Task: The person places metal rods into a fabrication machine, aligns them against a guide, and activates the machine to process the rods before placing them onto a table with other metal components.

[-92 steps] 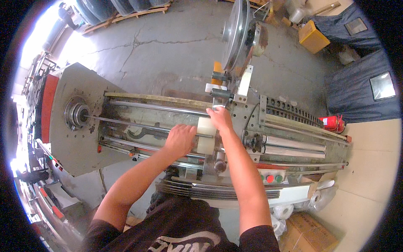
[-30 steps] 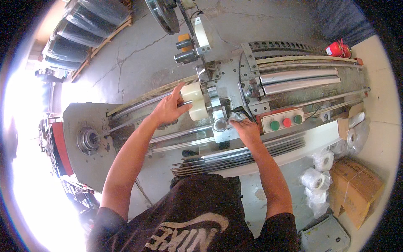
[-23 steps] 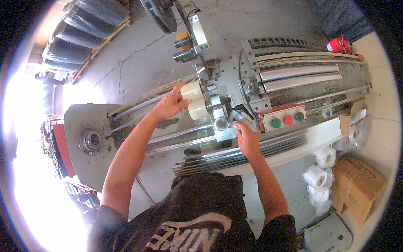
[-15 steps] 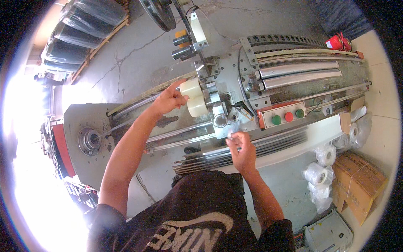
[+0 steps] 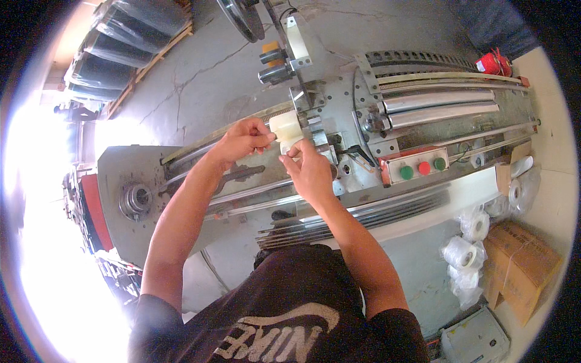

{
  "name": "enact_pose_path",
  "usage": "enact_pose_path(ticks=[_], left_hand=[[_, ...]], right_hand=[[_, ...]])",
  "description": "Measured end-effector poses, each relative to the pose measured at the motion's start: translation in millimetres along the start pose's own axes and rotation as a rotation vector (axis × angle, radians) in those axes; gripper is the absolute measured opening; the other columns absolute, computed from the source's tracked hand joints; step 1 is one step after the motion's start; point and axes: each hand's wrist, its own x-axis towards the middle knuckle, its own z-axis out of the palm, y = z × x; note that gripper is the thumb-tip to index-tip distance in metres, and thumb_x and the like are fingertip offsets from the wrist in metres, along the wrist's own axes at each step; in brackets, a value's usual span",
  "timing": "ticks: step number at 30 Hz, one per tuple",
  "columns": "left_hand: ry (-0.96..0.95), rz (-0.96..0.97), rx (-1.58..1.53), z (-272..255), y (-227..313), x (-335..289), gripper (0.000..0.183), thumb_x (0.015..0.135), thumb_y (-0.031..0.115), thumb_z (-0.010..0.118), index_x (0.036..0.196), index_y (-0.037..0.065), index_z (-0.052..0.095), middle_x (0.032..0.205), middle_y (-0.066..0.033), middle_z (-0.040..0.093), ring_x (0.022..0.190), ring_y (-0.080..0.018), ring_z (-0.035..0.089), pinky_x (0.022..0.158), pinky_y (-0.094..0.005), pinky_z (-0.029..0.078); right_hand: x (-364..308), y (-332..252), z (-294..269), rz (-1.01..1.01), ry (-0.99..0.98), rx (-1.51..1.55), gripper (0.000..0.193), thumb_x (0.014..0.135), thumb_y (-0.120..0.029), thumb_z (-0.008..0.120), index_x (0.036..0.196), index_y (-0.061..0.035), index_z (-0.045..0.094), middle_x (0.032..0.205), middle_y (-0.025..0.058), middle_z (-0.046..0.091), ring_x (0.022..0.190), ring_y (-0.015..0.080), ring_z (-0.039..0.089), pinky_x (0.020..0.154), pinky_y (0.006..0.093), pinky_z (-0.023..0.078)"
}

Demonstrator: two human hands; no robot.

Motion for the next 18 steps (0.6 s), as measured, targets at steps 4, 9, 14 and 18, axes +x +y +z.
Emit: enact_pose_path(ticks=[4, 9, 14, 18], left_hand=[[-0.003, 0.006, 0.008, -1.3, -7.0, 3.3, 0.027, 0.095, 0.026, 0.081, 0.094, 0.005, 0.063, 0.087, -0.0045, 0.07, 0.077, -0.0115, 0.064, 0.071, -0.0285, 0.053], [0.013, -0.03, -0.059, 4.3, -3.0, -0.3, 0.029, 0.095, 0.025, 0.081, 0.107, 0.0, 0.071, 0.084, -0.0043, 0.07, 0.077, -0.0115, 0.064, 0.072, -0.0292, 0.053], [-0.062, -0.046, -0.013, -0.6, -7.3, 3.8, 0.023, 0.097, 0.025, 0.077, 0.109, 0.006, 0.078, 0.085, -0.0004, 0.07, 0.076, -0.0098, 0.06, 0.069, -0.027, 0.048], [-0.036, -0.019, 0.0, 0.2, -13.2, 6.5, 0.021, 0.096, 0.026, 0.077, 0.103, 0.006, 0.08, 0.089, -0.0012, 0.073, 0.077, -0.0099, 0.061, 0.073, -0.0279, 0.05]], right_hand=[[5.5, -3.2, 4.4, -0.003, 0.0, 0.017, 0.027, 0.095, -0.023, 0.078, 0.103, -0.0055, 0.059, 0.08, 0.0105, 0.076, 0.067, 0.0227, 0.076, 0.062, 0.0369, 0.055], [10.5, -8.4, 9.1, 0.032, -0.045, 0.083, 0.025, 0.097, -0.012, 0.077, 0.101, -0.0032, 0.055, 0.081, 0.0063, 0.073, 0.068, 0.0111, 0.068, 0.061, 0.0274, 0.05], [8.1, -4.3, 11.5, 0.023, -0.018, 0.228, 0.025, 0.096, -0.017, 0.078, 0.101, -0.0044, 0.057, 0.083, 0.0083, 0.075, 0.069, 0.0148, 0.073, 0.062, 0.0311, 0.053], [-0.8, -22.3, 1.4, 0.061, -0.063, 0.262, 0.019, 0.1, -0.005, 0.072, 0.1, -0.0025, 0.054, 0.102, 0.0097, 0.072, 0.082, 0.0096, 0.068, 0.074, 0.0273, 0.059]])
